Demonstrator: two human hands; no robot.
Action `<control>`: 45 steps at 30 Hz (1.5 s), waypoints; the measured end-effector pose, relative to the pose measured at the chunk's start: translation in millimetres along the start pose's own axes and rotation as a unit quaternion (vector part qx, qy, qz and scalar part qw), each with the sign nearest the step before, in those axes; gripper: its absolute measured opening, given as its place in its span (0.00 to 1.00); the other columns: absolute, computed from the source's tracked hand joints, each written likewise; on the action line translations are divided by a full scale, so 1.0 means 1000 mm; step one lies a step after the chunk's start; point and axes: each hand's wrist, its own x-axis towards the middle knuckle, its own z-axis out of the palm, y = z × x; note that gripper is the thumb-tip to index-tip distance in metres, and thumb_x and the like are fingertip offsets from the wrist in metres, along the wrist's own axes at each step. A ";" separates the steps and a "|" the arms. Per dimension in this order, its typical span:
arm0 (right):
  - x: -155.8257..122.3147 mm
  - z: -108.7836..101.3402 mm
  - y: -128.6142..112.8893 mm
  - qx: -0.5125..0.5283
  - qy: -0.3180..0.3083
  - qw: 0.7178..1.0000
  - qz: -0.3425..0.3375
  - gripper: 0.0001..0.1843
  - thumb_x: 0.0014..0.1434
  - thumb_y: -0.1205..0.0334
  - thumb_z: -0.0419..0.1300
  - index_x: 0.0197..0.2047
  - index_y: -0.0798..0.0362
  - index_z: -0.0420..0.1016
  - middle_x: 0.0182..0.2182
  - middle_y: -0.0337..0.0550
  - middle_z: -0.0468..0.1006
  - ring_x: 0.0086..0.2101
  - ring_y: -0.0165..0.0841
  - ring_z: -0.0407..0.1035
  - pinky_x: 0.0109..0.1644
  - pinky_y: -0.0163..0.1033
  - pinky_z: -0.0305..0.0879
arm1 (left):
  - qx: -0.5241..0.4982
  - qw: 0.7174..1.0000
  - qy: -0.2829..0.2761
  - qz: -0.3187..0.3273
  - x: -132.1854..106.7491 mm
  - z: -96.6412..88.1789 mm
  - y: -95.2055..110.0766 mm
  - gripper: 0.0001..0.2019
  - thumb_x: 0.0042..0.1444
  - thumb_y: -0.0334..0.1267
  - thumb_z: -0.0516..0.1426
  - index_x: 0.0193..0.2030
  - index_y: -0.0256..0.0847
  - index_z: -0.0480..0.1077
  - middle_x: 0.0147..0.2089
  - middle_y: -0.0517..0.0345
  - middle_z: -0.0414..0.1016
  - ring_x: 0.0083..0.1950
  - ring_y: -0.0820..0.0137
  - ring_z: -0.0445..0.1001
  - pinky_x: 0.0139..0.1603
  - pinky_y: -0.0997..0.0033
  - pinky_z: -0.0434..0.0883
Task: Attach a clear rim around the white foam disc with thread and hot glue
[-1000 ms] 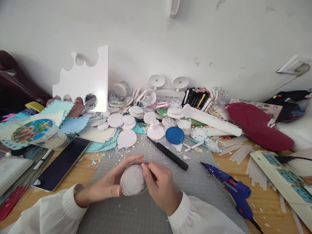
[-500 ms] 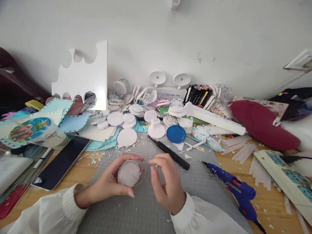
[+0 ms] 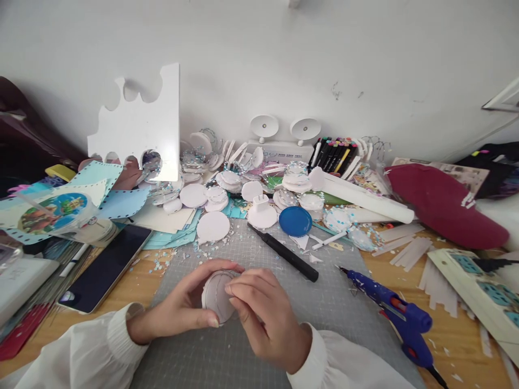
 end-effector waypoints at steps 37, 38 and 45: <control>-0.001 -0.003 0.002 0.058 -0.055 0.994 -0.068 0.15 0.69 0.71 0.48 0.51 0.50 0.72 0.37 0.42 0.82 0.34 0.33 0.68 0.42 0.43 0.64 | -0.154 0.987 -0.033 -0.025 0.008 -0.002 0.011 0.23 0.58 0.44 0.63 0.60 0.48 0.68 0.56 0.50 0.73 0.57 0.61 0.72 0.59 0.61 0.67; -0.002 -0.002 0.002 0.063 -0.059 0.994 -0.066 0.15 0.69 0.71 0.48 0.50 0.50 0.72 0.37 0.41 0.82 0.34 0.32 0.68 0.43 0.43 0.64 | -0.155 0.987 -0.033 -0.026 0.008 -0.002 0.012 0.23 0.58 0.44 0.62 0.60 0.48 0.67 0.56 0.49 0.73 0.57 0.61 0.72 0.59 0.61 0.67; -0.002 -0.003 0.002 0.071 -0.072 0.994 -0.049 0.14 0.67 0.74 0.49 0.47 0.51 0.72 0.34 0.42 0.81 0.33 0.33 0.66 0.40 0.42 0.63 | -0.146 0.988 -0.045 -0.040 0.007 -0.003 0.013 0.23 0.59 0.44 0.61 0.61 0.49 0.67 0.56 0.50 0.72 0.57 0.62 0.71 0.58 0.62 0.68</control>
